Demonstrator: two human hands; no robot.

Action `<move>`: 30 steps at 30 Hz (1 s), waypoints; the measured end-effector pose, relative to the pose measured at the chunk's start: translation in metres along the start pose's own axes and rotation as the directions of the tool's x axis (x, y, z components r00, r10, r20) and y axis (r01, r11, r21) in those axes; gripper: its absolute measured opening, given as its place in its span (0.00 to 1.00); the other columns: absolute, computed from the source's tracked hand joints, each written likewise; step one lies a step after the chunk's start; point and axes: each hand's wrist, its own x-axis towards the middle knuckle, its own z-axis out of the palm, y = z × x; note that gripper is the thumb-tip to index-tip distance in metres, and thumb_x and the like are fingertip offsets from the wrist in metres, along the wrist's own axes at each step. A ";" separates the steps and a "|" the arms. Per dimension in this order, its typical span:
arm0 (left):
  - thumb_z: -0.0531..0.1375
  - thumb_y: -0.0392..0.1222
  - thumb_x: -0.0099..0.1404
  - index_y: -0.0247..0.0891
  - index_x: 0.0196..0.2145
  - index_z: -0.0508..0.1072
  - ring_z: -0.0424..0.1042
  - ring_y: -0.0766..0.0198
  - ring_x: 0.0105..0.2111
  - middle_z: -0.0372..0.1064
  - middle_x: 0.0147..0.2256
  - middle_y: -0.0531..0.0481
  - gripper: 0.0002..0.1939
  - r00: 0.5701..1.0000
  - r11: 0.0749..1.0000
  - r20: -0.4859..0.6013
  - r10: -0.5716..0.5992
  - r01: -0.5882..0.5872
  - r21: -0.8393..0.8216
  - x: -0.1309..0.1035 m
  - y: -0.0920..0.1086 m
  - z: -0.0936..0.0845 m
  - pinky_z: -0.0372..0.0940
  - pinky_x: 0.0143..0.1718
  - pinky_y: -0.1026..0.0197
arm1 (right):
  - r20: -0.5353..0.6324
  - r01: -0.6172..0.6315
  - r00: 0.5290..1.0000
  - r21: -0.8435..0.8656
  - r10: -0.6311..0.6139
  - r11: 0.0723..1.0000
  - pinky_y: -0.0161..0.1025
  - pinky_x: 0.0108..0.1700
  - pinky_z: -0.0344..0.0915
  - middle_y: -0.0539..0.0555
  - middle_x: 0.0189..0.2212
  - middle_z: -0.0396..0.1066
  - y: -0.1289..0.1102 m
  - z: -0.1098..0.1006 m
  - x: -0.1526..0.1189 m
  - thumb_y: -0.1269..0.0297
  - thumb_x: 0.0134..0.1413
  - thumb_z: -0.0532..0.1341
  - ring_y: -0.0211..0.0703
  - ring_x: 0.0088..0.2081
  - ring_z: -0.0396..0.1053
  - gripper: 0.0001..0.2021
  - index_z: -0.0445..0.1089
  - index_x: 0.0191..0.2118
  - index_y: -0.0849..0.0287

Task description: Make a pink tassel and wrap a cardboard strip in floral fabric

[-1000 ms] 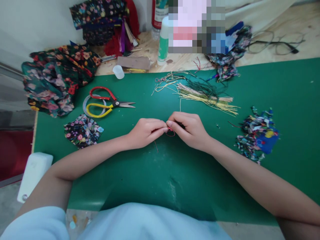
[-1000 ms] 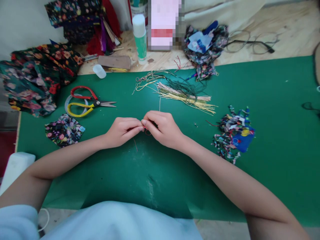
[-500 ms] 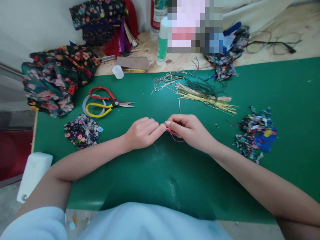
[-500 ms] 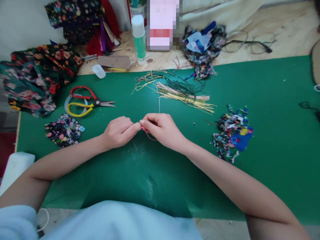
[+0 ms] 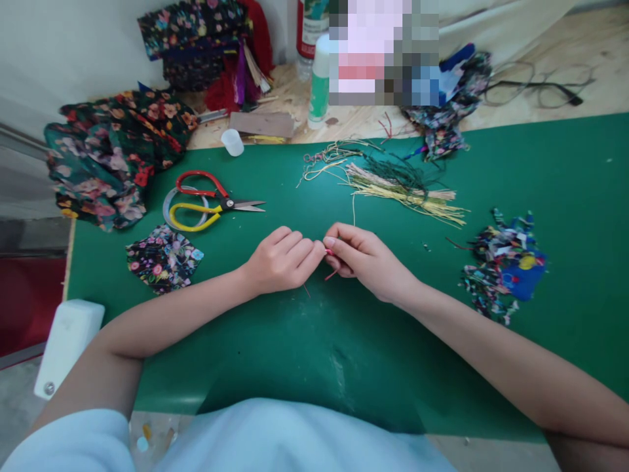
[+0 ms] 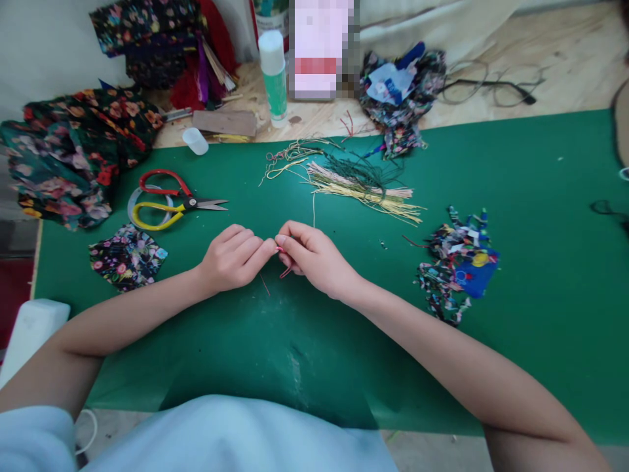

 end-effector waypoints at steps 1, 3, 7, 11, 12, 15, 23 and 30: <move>0.60 0.36 0.68 0.37 0.28 0.70 0.58 0.66 0.22 0.58 0.20 0.55 0.09 1.000 1.000 0.008 -0.018 0.018 -0.024 0.000 0.000 0.001 0.53 0.28 0.58 | -0.018 0.030 0.999 -0.050 -0.031 0.998 0.30 0.22 0.56 0.42 0.19 0.58 0.000 0.000 0.000 0.54 0.61 0.60 0.29 0.19 0.52 0.15 0.60 0.29 0.57; 0.59 0.35 0.68 0.38 0.28 0.68 0.57 0.65 0.22 0.57 0.19 0.55 0.10 0.998 0.996 0.026 -0.050 0.051 -0.074 -0.001 0.001 0.003 0.52 0.27 0.58 | -0.047 0.098 0.993 -0.187 -0.108 0.978 0.31 0.25 0.59 0.43 0.20 0.57 0.000 -0.001 -0.001 0.57 0.62 0.58 0.30 0.21 0.54 0.13 0.61 0.29 0.57; 0.55 0.41 0.71 0.38 0.28 0.66 0.57 0.63 0.24 0.60 0.22 0.53 0.12 0.990 0.980 0.067 -0.122 0.131 -0.152 -0.004 0.002 0.005 0.51 0.29 0.58 | -0.055 0.243 0.953 -0.446 -0.298 0.861 0.32 0.27 0.56 0.44 0.21 0.61 -0.001 -0.002 -0.003 0.62 0.64 0.55 0.31 0.23 0.57 0.10 0.63 0.30 0.57; 0.51 0.54 0.70 0.35 0.38 0.69 0.64 0.57 0.35 0.70 0.35 0.42 0.19 0.960 0.925 0.115 -0.257 0.279 -0.260 -0.007 0.001 0.005 0.58 0.36 0.55 | -0.013 0.373 0.883 -0.585 -0.469 0.720 0.31 0.26 0.55 0.43 0.20 0.61 0.001 -0.004 -0.004 0.66 0.66 0.55 0.30 0.22 0.57 0.09 0.63 0.32 0.57; 0.50 0.56 0.70 0.34 0.41 0.70 0.65 0.54 0.39 0.70 0.38 0.40 0.21 0.950 0.905 0.122 -0.287 0.311 -0.289 -0.008 0.001 0.004 0.60 0.40 0.53 | 0.005 0.406 0.860 -0.614 -0.510 0.677 0.31 0.26 0.55 0.43 0.21 0.61 0.001 -0.004 -0.004 0.67 0.66 0.55 0.30 0.21 0.57 0.09 0.62 0.32 0.57; 0.48 0.58 0.70 0.34 0.46 0.70 0.65 0.51 0.45 0.71 0.43 0.39 0.24 0.937 0.866 0.135 -0.322 0.349 -0.359 -0.009 -0.001 0.005 0.61 0.47 0.50 | 0.069 0.492 0.774 -0.693 -0.630 0.528 0.30 0.26 0.55 0.44 0.22 0.61 0.004 -0.004 -0.004 0.70 0.67 0.54 0.29 0.22 0.58 0.09 0.60 0.33 0.56; 0.47 0.48 0.76 0.36 0.36 0.70 0.70 0.60 0.45 0.77 0.36 0.49 0.18 0.973 0.865 0.129 -0.191 0.229 -0.446 -0.006 -0.004 0.006 0.54 0.48 0.54 | 0.290 0.583 0.576 -0.801 -0.765 0.136 0.32 0.31 0.60 0.49 0.25 0.63 0.013 -0.004 -0.004 0.73 0.67 0.53 0.35 0.27 0.60 0.08 0.62 0.35 0.57; 0.52 0.45 0.74 0.37 0.33 0.70 0.71 0.63 0.40 0.76 0.31 0.51 0.14 0.975 0.803 0.117 -0.187 0.220 -0.553 -0.008 -0.007 0.008 0.53 0.46 0.55 | 0.349 0.539 0.527 -0.842 -0.775 -0.012 0.36 0.29 0.57 0.48 0.22 0.59 0.016 -0.005 -0.004 0.73 0.66 0.55 0.37 0.26 0.54 0.10 0.63 0.30 0.58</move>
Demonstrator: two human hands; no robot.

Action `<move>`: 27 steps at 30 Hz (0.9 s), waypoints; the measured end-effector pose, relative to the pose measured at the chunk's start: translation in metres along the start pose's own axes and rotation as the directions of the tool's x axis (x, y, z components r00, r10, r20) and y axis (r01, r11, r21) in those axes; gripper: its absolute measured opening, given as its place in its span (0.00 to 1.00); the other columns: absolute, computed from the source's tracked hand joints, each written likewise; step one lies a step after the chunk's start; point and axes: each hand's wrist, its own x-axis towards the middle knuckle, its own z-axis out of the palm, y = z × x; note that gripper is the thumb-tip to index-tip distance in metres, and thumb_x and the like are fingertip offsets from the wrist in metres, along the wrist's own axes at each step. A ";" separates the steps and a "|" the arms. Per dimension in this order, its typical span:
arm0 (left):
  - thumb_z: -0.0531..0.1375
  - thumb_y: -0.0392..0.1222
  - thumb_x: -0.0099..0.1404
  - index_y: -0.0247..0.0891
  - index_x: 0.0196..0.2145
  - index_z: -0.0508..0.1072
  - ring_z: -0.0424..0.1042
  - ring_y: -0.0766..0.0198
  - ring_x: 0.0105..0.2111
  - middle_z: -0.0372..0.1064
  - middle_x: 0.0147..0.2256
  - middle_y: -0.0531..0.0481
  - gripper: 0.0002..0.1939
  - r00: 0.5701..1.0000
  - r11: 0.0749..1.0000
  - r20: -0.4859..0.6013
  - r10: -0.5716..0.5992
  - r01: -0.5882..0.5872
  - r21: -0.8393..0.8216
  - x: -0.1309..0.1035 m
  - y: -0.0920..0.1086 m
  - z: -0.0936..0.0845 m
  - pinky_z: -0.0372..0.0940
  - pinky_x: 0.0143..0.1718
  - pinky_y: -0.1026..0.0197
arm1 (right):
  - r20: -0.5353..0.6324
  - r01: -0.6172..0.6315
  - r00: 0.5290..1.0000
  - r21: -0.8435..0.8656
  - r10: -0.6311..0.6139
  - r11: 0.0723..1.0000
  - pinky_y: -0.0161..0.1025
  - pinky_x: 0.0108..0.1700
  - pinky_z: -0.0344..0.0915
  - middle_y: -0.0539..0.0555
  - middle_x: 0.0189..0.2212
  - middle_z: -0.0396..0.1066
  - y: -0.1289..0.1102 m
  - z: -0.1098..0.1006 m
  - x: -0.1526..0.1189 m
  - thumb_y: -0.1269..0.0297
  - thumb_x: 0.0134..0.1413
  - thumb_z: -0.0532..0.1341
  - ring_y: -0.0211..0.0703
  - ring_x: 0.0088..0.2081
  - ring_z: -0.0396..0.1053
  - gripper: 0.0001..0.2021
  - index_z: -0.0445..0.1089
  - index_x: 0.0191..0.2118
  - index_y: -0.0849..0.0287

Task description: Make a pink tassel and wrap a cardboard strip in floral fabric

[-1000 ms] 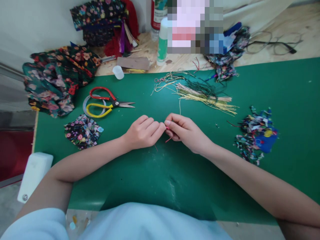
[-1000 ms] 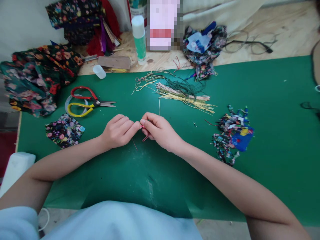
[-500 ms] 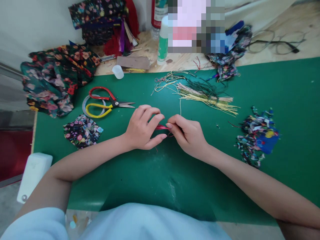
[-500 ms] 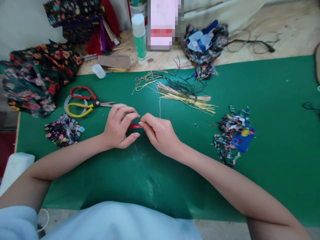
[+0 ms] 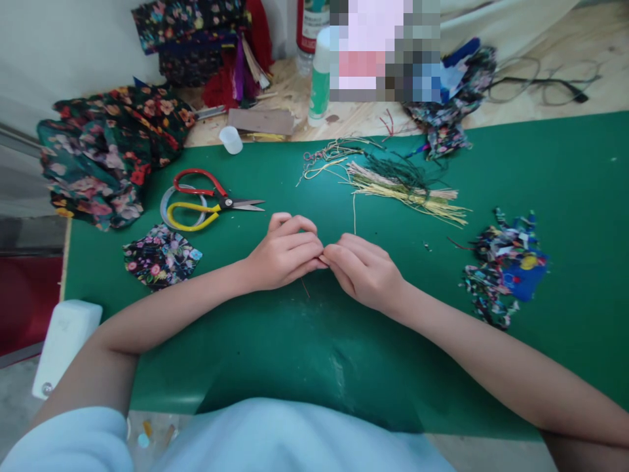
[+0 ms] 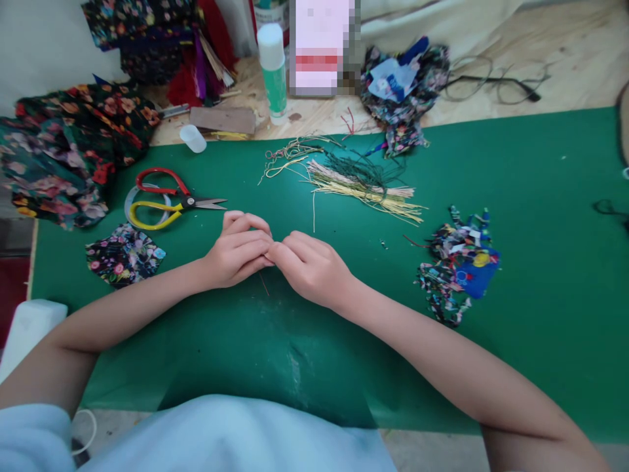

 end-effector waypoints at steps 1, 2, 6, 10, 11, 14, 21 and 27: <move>0.53 0.44 0.74 0.36 0.34 0.71 0.71 0.63 0.40 0.76 0.31 0.51 0.13 1.000 1.000 -0.004 -0.001 0.001 -0.026 0.000 -0.001 0.000 0.54 0.45 0.55 | -0.004 0.000 1.000 -0.002 0.000 1.000 0.36 0.29 0.57 0.48 0.21 0.59 0.000 0.000 0.000 0.73 0.66 0.55 0.37 0.26 0.54 0.11 0.63 0.30 0.58; 0.55 0.44 0.73 0.37 0.34 0.72 0.71 0.63 0.40 0.77 0.31 0.51 0.12 1.000 0.999 -0.008 -0.003 0.002 -0.052 0.000 -0.002 0.000 0.54 0.45 0.55 | -0.004 -0.001 1.000 -0.005 0.001 1.000 0.36 0.29 0.57 0.48 0.21 0.59 0.000 0.000 0.000 0.73 0.66 0.55 0.37 0.26 0.54 0.11 0.63 0.30 0.58; 0.57 0.44 0.72 0.39 0.33 0.75 0.72 0.65 0.38 0.78 0.30 0.53 0.11 0.999 0.989 -0.003 -0.039 0.038 -0.146 0.001 -0.005 0.001 0.56 0.44 0.56 | 0.005 -0.004 1.000 -0.030 0.004 1.000 0.36 0.29 0.57 0.49 0.22 0.60 0.001 0.001 -0.002 0.70 0.68 0.53 0.37 0.26 0.55 0.12 0.64 0.30 0.57; 0.56 0.46 0.72 0.39 0.32 0.77 0.72 0.66 0.37 0.78 0.29 0.53 0.15 0.995 0.965 0.055 -0.079 0.090 -0.247 0.003 -0.009 0.001 0.57 0.43 0.57 | -0.001 0.029 1.000 -0.060 -0.029 0.998 0.36 0.29 0.58 0.49 0.21 0.61 0.003 0.001 -0.002 0.71 0.67 0.54 0.37 0.26 0.55 0.11 0.65 0.31 0.58; 0.57 0.46 0.72 0.39 0.31 0.77 0.72 0.66 0.37 0.77 0.28 0.53 0.15 0.994 0.958 0.063 -0.088 0.101 -0.268 0.003 -0.009 0.001 0.57 0.43 0.57 | -0.004 0.038 0.999 -0.069 -0.038 0.997 0.36 0.29 0.58 0.49 0.21 0.61 0.004 0.000 -0.002 0.71 0.67 0.54 0.37 0.26 0.55 0.11 0.66 0.31 0.59; 0.59 0.45 0.71 0.39 0.30 0.78 0.72 0.67 0.36 0.77 0.27 0.55 0.14 0.990 0.941 0.076 -0.117 0.135 -0.309 0.005 -0.010 0.001 0.57 0.43 0.57 | -0.009 0.043 0.999 -0.101 -0.045 0.994 0.36 0.29 0.57 0.49 0.20 0.62 0.005 0.000 -0.001 0.70 0.67 0.55 0.37 0.26 0.56 0.11 0.66 0.30 0.58; 0.61 0.46 0.69 0.39 0.27 0.78 0.73 0.67 0.35 0.76 0.26 0.55 0.14 0.982 0.933 0.114 -0.153 0.181 -0.309 0.005 -0.011 0.000 0.58 0.43 0.58 | -0.025 -0.010 1.000 -0.039 0.009 0.999 0.37 0.29 0.57 0.49 0.22 0.67 0.006 0.001 -0.001 0.70 0.63 0.59 0.37 0.25 0.57 0.06 0.66 0.33 0.59; 0.60 0.48 0.69 0.40 0.30 0.80 0.73 0.67 0.36 0.77 0.27 0.54 0.14 0.980 0.938 0.136 -0.147 0.182 -0.294 0.003 -0.011 0.001 0.59 0.44 0.58 | -0.014 -0.080 0.997 0.023 0.080 0.997 0.41 0.38 0.58 0.50 0.26 0.72 0.009 0.003 0.000 0.69 0.64 0.59 0.40 0.32 0.64 0.06 0.64 0.34 0.57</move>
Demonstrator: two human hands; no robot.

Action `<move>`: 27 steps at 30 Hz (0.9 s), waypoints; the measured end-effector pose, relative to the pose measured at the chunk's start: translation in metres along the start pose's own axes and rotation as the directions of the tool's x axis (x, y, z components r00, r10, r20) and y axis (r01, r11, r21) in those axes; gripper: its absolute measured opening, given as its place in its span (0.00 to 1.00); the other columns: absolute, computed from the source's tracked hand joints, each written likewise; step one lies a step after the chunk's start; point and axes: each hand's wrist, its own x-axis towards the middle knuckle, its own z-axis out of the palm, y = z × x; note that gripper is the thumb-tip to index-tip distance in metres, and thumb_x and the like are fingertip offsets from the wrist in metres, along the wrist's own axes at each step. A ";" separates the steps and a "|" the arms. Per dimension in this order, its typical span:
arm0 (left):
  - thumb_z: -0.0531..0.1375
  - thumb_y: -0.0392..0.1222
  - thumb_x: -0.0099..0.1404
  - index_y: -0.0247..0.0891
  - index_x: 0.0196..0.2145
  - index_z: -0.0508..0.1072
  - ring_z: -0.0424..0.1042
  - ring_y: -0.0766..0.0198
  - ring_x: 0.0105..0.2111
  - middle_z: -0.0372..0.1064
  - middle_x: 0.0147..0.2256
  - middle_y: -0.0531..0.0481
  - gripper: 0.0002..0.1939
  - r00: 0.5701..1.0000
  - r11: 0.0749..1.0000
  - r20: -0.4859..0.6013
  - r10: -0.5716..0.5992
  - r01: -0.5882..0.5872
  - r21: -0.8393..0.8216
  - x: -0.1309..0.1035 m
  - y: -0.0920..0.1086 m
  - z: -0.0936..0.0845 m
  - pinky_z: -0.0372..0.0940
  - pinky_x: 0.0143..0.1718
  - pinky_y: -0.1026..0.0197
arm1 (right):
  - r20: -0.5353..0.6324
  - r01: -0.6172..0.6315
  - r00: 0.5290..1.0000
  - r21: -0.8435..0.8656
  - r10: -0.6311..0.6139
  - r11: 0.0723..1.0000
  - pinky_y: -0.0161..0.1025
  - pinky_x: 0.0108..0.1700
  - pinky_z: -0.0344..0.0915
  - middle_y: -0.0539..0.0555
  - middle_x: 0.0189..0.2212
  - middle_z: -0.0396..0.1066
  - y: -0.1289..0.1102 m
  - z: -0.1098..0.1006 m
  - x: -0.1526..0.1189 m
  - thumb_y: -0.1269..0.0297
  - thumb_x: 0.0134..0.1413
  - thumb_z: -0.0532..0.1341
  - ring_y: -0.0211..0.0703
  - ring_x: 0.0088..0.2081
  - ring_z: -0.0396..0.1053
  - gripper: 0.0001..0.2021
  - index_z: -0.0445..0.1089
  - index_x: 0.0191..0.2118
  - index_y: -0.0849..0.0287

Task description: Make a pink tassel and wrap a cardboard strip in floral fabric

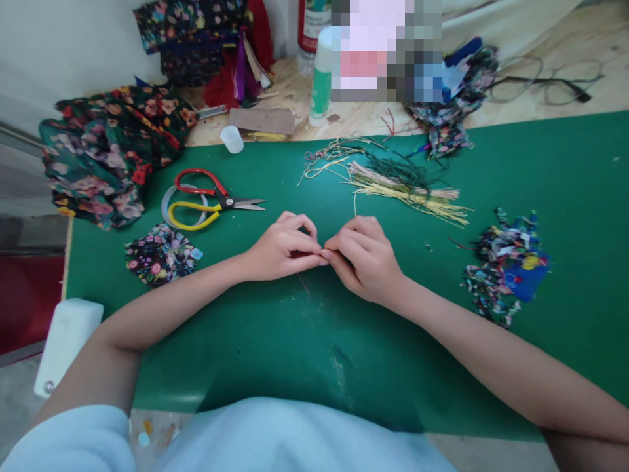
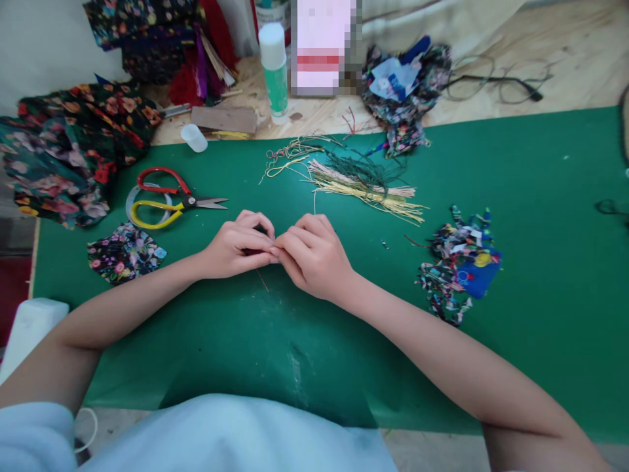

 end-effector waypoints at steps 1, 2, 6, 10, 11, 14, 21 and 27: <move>0.60 0.48 0.70 0.40 0.30 0.80 0.73 0.67 0.36 0.76 0.27 0.54 0.15 1.000 1.000 0.004 -0.010 0.010 0.005 0.000 0.000 0.000 0.59 0.44 0.58 | -0.001 -0.001 1.000 -0.024 0.001 1.000 0.43 0.41 0.58 0.50 0.28 0.73 0.000 0.000 0.000 0.68 0.64 0.59 0.41 0.34 0.65 0.06 0.64 0.34 0.57; 0.59 0.49 0.70 0.40 0.29 0.80 0.73 0.67 0.36 0.76 0.27 0.53 0.15 1.000 1.000 0.011 -0.024 0.024 0.011 0.000 0.000 0.000 0.59 0.44 0.58 | 0.001 0.001 1.000 -0.049 -0.001 0.999 0.44 0.43 0.57 0.49 0.29 0.74 0.001 -0.001 0.000 0.68 0.64 0.59 0.41 0.36 0.66 0.06 0.64 0.34 0.57; 0.58 0.50 0.70 0.39 0.28 0.79 0.73 0.66 0.37 0.75 0.29 0.51 0.18 0.995 0.996 0.054 -0.080 0.078 0.036 0.000 0.001 -0.001 0.59 0.44 0.58 | 0.048 0.029 0.999 -0.070 -0.025 0.997 0.46 0.46 0.54 0.49 0.33 0.75 0.003 -0.003 0.000 0.68 0.65 0.59 0.41 0.38 0.68 0.05 0.65 0.35 0.56; 0.59 0.51 0.70 0.39 0.28 0.78 0.72 0.66 0.38 0.75 0.30 0.51 0.18 0.992 0.994 0.070 -0.101 0.098 0.039 0.000 0.001 -0.001 0.57 0.46 0.57 | 0.082 0.067 0.994 -0.006 -0.066 0.998 0.45 0.44 0.57 0.51 0.32 0.73 0.007 -0.004 0.001 0.67 0.66 0.57 0.40 0.36 0.68 0.06 0.65 0.35 0.55; 0.58 0.51 0.70 0.39 0.28 0.78 0.72 0.66 0.38 0.75 0.30 0.51 0.18 0.991 0.994 0.078 -0.107 0.104 0.039 0.000 0.002 -0.001 0.57 0.46 0.57 | 0.089 0.083 0.992 0.015 -0.084 0.996 0.44 0.44 0.58 0.51 0.32 0.73 0.008 -0.004 0.001 0.67 0.66 0.56 0.40 0.35 0.68 0.06 0.65 0.35 0.56; 0.58 0.51 0.70 0.39 0.27 0.78 0.72 0.65 0.38 0.74 0.30 0.51 0.19 0.986 0.992 0.109 -0.124 0.120 0.039 0.000 0.002 -0.001 0.56 0.47 0.57 | 0.106 0.115 0.987 0.099 -0.125 0.988 0.40 0.41 0.62 0.52 0.29 0.71 0.010 -0.002 0.000 0.69 0.67 0.54 0.39 0.33 0.66 0.07 0.64 0.35 0.57; 0.56 0.49 0.72 0.39 0.31 0.78 0.71 0.66 0.38 0.75 0.31 0.52 0.17 0.984 0.992 0.124 -0.125 0.125 0.008 0.000 0.000 -0.002 0.55 0.46 0.58 | 0.136 -0.051 0.991 0.242 0.018 0.969 0.31 0.30 0.58 0.47 0.26 0.62 0.005 0.002 0.001 0.72 0.68 0.53 0.33 0.27 0.59 0.07 0.61 0.35 0.57; 0.55 0.48 0.73 0.42 0.37 0.80 0.71 0.66 0.38 0.77 0.33 0.53 0.15 0.984 0.986 0.118 -0.137 0.147 -0.078 0.001 0.001 -0.004 0.54 0.46 0.57 | 0.069 0.052 0.996 0.089 -0.058 0.995 0.36 0.33 0.58 0.49 0.26 0.62 0.007 0.002 0.001 0.72 0.68 0.51 0.37 0.29 0.58 0.10 0.62 0.33 0.57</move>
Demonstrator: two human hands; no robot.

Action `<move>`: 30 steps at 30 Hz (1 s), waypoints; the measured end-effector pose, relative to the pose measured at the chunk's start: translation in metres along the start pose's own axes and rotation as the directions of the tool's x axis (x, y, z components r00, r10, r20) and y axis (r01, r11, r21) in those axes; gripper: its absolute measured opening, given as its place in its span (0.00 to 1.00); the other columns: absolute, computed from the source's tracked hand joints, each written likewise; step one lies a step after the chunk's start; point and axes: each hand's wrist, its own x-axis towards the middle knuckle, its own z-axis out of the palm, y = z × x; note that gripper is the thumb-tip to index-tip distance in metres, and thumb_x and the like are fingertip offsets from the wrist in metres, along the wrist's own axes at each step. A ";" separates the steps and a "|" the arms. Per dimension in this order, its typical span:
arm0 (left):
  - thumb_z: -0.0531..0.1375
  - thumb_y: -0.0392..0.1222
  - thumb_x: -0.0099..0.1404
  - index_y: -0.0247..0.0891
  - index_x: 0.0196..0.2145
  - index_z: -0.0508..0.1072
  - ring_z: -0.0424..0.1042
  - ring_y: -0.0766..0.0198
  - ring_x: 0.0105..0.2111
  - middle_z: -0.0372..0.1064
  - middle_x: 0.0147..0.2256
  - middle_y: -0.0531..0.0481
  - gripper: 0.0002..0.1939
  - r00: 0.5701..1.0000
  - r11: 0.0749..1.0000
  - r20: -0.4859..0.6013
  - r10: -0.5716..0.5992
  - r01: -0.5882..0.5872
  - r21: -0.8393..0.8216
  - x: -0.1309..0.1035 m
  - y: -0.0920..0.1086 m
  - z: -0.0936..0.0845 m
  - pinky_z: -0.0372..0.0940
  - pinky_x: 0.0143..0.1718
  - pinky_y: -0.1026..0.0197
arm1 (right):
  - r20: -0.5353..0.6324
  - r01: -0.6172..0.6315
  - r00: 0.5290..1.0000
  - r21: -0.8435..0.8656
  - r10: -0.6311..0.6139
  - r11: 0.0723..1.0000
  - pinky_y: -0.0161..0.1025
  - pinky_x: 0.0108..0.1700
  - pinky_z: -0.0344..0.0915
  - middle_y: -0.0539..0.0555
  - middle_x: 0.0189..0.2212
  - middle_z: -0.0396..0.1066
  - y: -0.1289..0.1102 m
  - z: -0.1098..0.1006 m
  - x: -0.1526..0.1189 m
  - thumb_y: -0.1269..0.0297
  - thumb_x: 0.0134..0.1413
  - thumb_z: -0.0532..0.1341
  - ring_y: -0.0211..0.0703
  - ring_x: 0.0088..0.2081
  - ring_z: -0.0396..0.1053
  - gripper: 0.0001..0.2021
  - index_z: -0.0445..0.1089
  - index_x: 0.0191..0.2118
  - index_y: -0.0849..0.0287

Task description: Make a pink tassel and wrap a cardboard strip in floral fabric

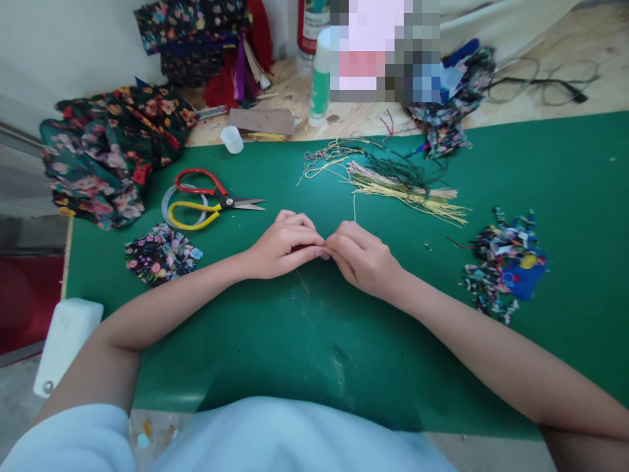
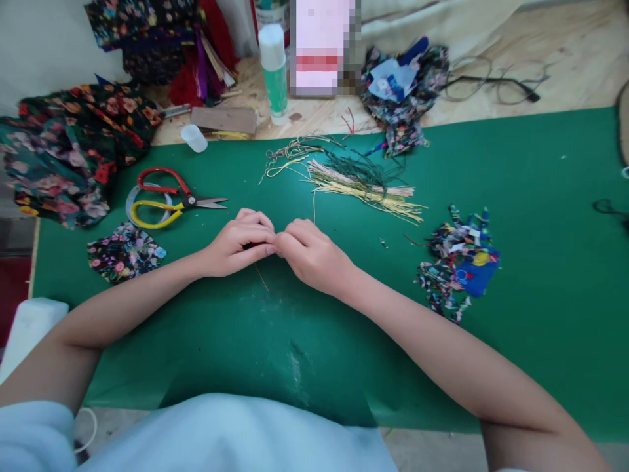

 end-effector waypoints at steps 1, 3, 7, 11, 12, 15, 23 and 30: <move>0.55 0.48 0.72 0.42 0.36 0.80 0.71 0.66 0.38 0.77 0.32 0.53 0.15 1.000 1.000 0.001 -0.011 0.011 -0.003 0.000 0.000 0.000 0.54 0.46 0.57 | -0.001 0.042 0.999 -0.066 -0.042 0.997 0.37 0.33 0.57 0.50 0.25 0.63 0.001 0.000 0.000 0.71 0.68 0.52 0.37 0.29 0.57 0.11 0.62 0.32 0.56; 0.56 0.48 0.71 0.41 0.35 0.80 0.72 0.65 0.38 0.76 0.31 0.52 0.15 1.000 1.000 -0.011 -0.027 0.027 0.002 0.000 0.001 0.000 0.55 0.46 0.57 | 0.003 0.119 0.993 -0.189 -0.120 0.975 0.39 0.33 0.55 0.50 0.24 0.63 0.002 -0.001 0.000 0.71 0.67 0.54 0.38 0.29 0.56 0.11 0.63 0.30 0.56; 0.58 0.48 0.69 0.41 0.34 0.81 0.72 0.66 0.36 0.76 0.31 0.52 0.14 0.996 0.997 -0.051 -0.071 0.072 0.028 0.000 0.001 0.002 0.56 0.46 0.57 | 0.013 0.186 0.982 -0.287 -0.190 0.940 0.40 0.34 0.55 0.50 0.23 0.65 0.004 -0.003 0.000 0.70 0.65 0.56 0.40 0.29 0.57 0.11 0.64 0.29 0.56; 0.60 0.50 0.68 0.42 0.34 0.82 0.72 0.66 0.36 0.76 0.30 0.51 0.13 0.992 0.992 -0.068 -0.108 0.112 0.057 0.000 0.002 0.004 0.57 0.46 0.56 | 0.022 0.108 0.994 -0.196 -0.105 0.975 0.41 0.36 0.56 0.50 0.24 0.68 0.006 -0.004 -0.001 0.68 0.66 0.55 0.40 0.29 0.60 0.09 0.66 0.31 0.56; 0.60 0.50 0.68 0.42 0.34 0.82 0.72 0.66 0.36 0.76 0.30 0.51 0.13 0.991 0.992 -0.072 -0.108 0.113 0.060 0.000 0.002 0.004 0.58 0.46 0.56 | 0.010 0.064 0.998 -0.156 -0.064 0.986 0.42 0.36 0.56 0.50 0.24 0.68 0.007 -0.004 -0.002 0.68 0.65 0.55 0.40 0.29 0.62 0.09 0.66 0.32 0.56; 0.61 0.48 0.68 0.44 0.35 0.82 0.72 0.66 0.36 0.76 0.31 0.52 0.11 0.992 0.993 -0.093 -0.089 0.095 0.063 -0.001 0.002 0.004 0.57 0.46 0.57 | -0.015 -0.073 0.997 -0.035 0.073 0.997 0.41 0.35 0.56 0.49 0.23 0.69 0.007 -0.002 -0.002 0.67 0.65 0.57 0.39 0.28 0.63 0.07 0.66 0.33 0.57; 0.63 0.47 0.66 0.44 0.34 0.83 0.72 0.67 0.35 0.77 0.30 0.52 0.09 0.990 0.993 -0.111 -0.089 0.096 0.066 -0.002 0.002 0.004 0.58 0.46 0.56 | 0.050 -0.235 0.972 0.155 0.230 0.960 0.38 0.34 0.57 0.47 0.21 0.68 0.005 -0.006 0.002 0.66 0.64 0.58 0.37 0.26 0.62 0.10 0.67 0.30 0.57; 0.61 0.47 0.68 0.43 0.34 0.82 0.72 0.66 0.34 0.78 0.29 0.52 0.10 0.979 0.990 -0.201 -0.034 0.060 0.125 -0.003 0.001 0.008 0.60 0.44 0.57 | 0.127 -0.322 0.946 0.256 0.298 0.912 0.38 0.35 0.57 0.46 0.20 0.70 0.006 -0.008 0.003 0.64 0.66 0.57 0.35 0.24 0.64 0.11 0.68 0.30 0.57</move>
